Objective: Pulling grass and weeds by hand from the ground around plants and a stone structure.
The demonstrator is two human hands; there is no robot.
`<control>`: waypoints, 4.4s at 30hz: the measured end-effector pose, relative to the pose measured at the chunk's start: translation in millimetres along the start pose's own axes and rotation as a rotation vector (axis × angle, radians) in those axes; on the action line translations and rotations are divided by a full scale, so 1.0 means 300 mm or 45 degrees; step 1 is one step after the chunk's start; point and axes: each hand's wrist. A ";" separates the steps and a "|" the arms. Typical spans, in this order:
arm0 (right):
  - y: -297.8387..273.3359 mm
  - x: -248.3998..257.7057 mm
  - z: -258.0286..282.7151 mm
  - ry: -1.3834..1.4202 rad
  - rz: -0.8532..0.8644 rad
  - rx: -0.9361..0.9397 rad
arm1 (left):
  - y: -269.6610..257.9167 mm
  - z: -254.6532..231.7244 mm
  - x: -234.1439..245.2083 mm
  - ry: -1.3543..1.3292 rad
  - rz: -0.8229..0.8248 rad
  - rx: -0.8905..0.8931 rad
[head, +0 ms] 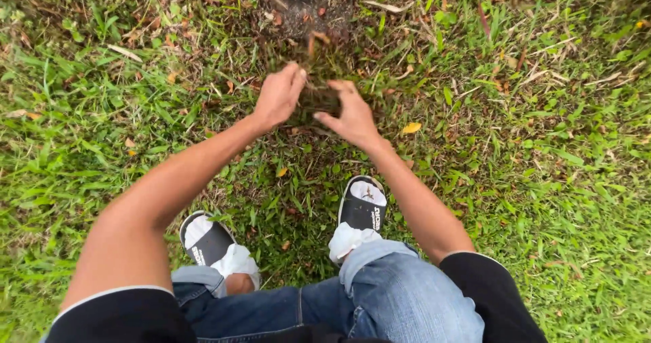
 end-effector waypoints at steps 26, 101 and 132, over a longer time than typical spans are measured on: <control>0.145 0.244 0.222 0.292 -0.081 -0.163 | -0.036 -0.018 0.423 0.514 0.376 0.321; 0.881 -0.279 0.233 -0.111 -0.312 0.135 | 0.034 0.367 0.723 -0.531 -0.966 0.076; 1.235 -0.280 0.230 -0.405 -0.269 -0.066 | -0.002 0.462 0.733 -0.476 -0.612 0.306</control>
Point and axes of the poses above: each hand's wrist, its own y-axis towards the middle knuckle, its own x-axis out of the back of the hand, z = x × y, and after that the axes turned 3 degrees about -y, right-handed
